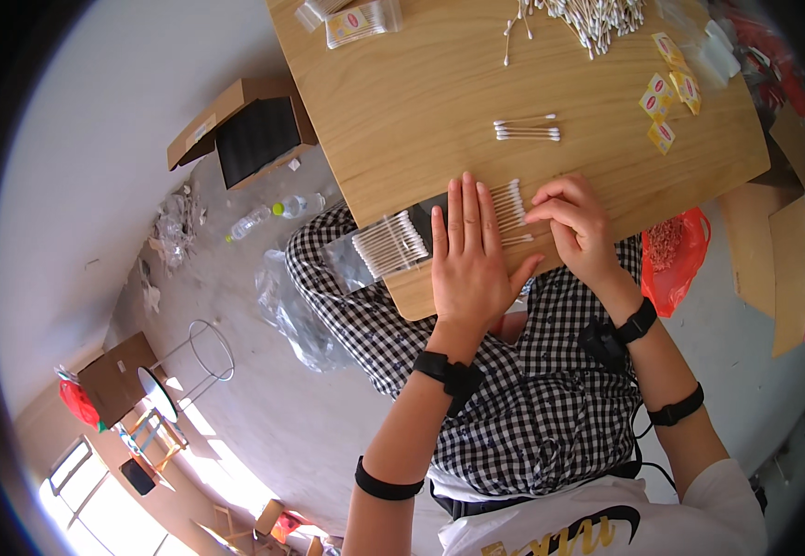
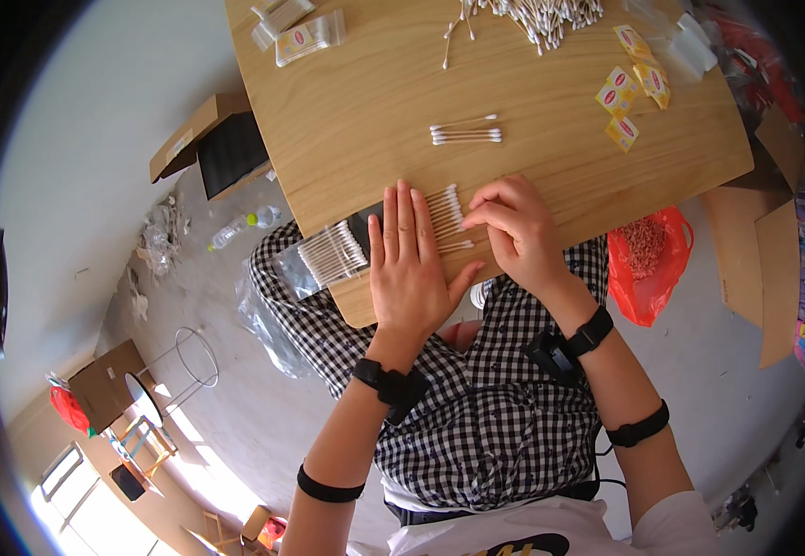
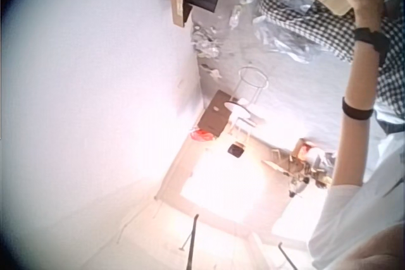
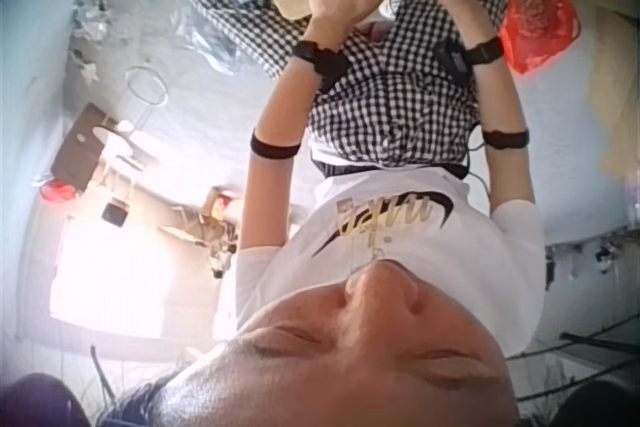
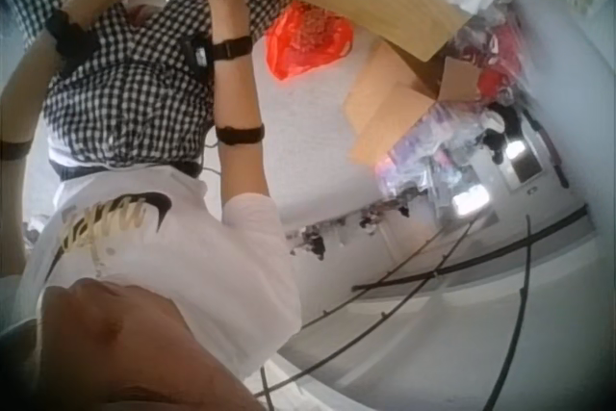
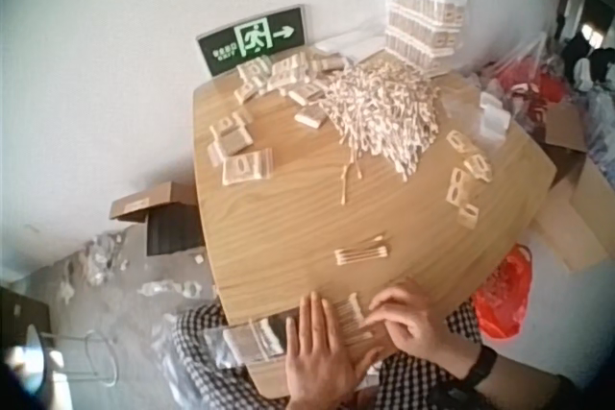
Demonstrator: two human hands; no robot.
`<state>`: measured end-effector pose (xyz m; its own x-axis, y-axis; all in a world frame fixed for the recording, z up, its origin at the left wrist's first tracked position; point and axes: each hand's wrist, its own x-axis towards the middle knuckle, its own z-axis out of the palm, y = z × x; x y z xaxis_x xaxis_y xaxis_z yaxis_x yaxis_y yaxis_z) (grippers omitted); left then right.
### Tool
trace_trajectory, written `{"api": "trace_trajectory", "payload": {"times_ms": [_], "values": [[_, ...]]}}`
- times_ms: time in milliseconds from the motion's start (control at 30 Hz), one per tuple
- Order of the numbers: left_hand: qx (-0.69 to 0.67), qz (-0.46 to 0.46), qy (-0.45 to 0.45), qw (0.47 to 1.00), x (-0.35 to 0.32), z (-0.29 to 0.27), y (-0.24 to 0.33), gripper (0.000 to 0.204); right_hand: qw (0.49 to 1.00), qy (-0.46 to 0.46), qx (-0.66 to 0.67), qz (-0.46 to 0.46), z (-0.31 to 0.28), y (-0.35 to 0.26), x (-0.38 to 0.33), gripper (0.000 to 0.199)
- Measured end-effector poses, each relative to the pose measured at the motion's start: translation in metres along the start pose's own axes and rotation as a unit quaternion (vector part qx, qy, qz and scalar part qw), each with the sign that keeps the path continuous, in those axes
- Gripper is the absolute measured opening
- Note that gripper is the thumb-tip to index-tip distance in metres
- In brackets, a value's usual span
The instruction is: The recorder is sorting cotton swabs and placing them into small plastic containers.
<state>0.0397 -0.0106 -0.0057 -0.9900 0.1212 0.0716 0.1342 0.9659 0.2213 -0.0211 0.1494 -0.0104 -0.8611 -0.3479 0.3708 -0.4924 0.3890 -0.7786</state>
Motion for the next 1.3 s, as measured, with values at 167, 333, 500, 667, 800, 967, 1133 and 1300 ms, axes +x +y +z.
{"api": "trace_trajectory", "payload": {"times_ms": [167,333,500,667,800,967,1133,1300], "values": [[-0.022,0.008,0.006,1.000,0.000,0.001,0.000,0.099,1.000,-0.014,-0.011,-0.018,-0.003,0.003,-0.001,0.017],[-0.023,0.007,0.008,1.000,0.000,0.001,-0.001,0.099,1.000,0.003,-0.009,0.005,0.002,0.001,-0.001,0.020],[-0.020,0.009,0.007,1.000,0.001,0.001,-0.001,0.098,1.000,-0.002,-0.026,-0.003,0.002,0.000,0.001,0.020],[-0.020,0.007,0.004,1.000,0.001,0.001,0.000,0.098,0.999,-0.010,-0.035,-0.024,0.001,0.002,0.002,0.020],[-0.026,0.003,-0.003,1.000,0.000,0.000,0.000,0.098,0.999,0.027,0.001,0.044,0.008,-0.002,0.010,0.022],[-0.012,0.000,0.007,1.000,0.001,0.001,0.001,0.095,0.999,0.046,-0.016,0.016,0.013,0.006,0.010,0.023],[-0.023,0.005,0.005,1.000,0.000,0.002,-0.001,0.098,0.998,0.047,-0.037,0.015,0.013,0.005,0.011,0.022],[-0.024,0.004,0.003,1.000,0.001,0.002,0.000,0.098,0.998,0.039,-0.048,-0.002,0.011,0.005,0.011,0.023]]}}
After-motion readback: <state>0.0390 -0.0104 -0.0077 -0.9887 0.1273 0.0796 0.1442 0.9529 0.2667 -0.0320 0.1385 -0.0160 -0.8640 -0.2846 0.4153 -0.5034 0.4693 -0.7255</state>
